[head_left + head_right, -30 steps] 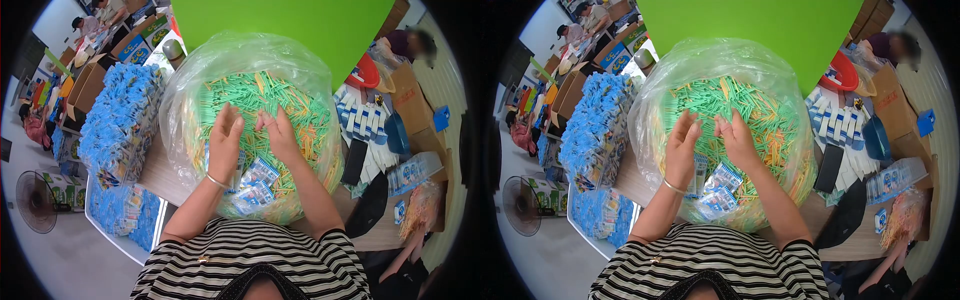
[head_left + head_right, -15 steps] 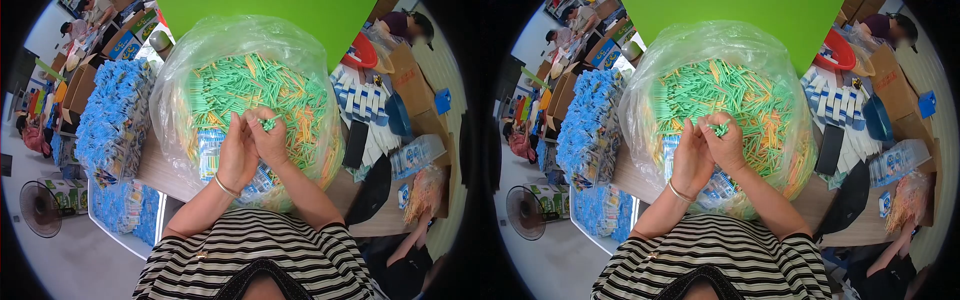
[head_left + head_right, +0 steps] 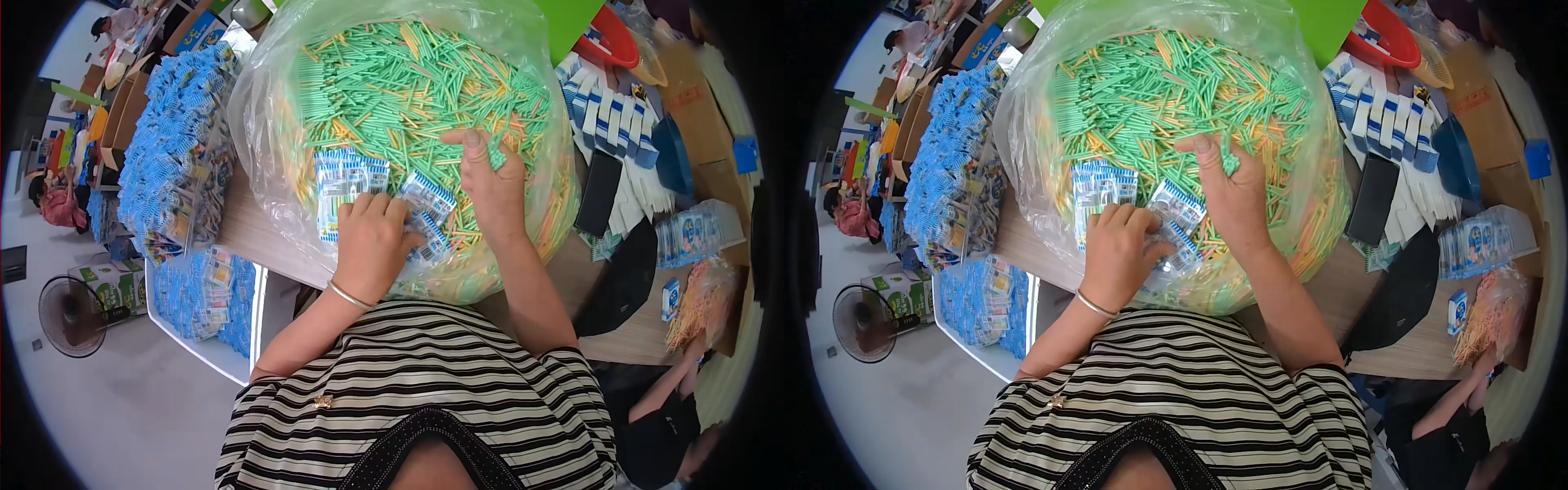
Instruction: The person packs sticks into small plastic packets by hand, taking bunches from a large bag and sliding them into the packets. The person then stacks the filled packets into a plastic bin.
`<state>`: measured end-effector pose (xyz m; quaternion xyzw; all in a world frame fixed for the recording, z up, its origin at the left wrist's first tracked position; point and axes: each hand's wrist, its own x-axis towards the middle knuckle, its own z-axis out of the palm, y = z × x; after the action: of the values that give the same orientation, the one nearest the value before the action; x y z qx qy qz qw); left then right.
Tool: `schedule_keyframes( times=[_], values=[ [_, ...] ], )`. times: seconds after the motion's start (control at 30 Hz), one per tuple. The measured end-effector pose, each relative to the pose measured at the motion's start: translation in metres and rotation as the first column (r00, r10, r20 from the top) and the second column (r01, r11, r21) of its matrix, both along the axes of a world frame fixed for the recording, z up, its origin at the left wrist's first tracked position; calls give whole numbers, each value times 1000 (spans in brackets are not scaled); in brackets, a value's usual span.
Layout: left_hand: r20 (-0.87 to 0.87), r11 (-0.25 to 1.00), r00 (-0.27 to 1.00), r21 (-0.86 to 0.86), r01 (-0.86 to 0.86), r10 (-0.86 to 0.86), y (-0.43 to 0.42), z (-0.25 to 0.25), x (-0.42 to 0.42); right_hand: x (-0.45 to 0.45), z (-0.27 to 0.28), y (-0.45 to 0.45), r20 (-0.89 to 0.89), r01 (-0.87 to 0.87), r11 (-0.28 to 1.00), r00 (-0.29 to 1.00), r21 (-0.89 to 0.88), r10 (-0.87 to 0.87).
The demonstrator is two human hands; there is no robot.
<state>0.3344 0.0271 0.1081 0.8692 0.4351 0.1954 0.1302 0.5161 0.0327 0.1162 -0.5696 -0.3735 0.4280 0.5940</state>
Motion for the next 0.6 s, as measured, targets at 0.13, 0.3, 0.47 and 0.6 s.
schedule_keyframes(
  times=[0.13,0.3,0.47,0.6],
  values=[
    [69,991,997,-130,29,-20,4,-3,-2,-2,-6,-11,31,-41,999,999,35,40],
    [103,999,993,-24,-49,51,9,5,-8,6,-15,-18,134,-52,993,990,107,37],
    [108,987,994,163,5,-23,13,7,-6,-1,-14,-26,253,-71,988,967,135,35],
    [215,991,975,134,28,-56,14,11,-5,11,3,-35,416,-285,921,828,-267,377]
  ],
)
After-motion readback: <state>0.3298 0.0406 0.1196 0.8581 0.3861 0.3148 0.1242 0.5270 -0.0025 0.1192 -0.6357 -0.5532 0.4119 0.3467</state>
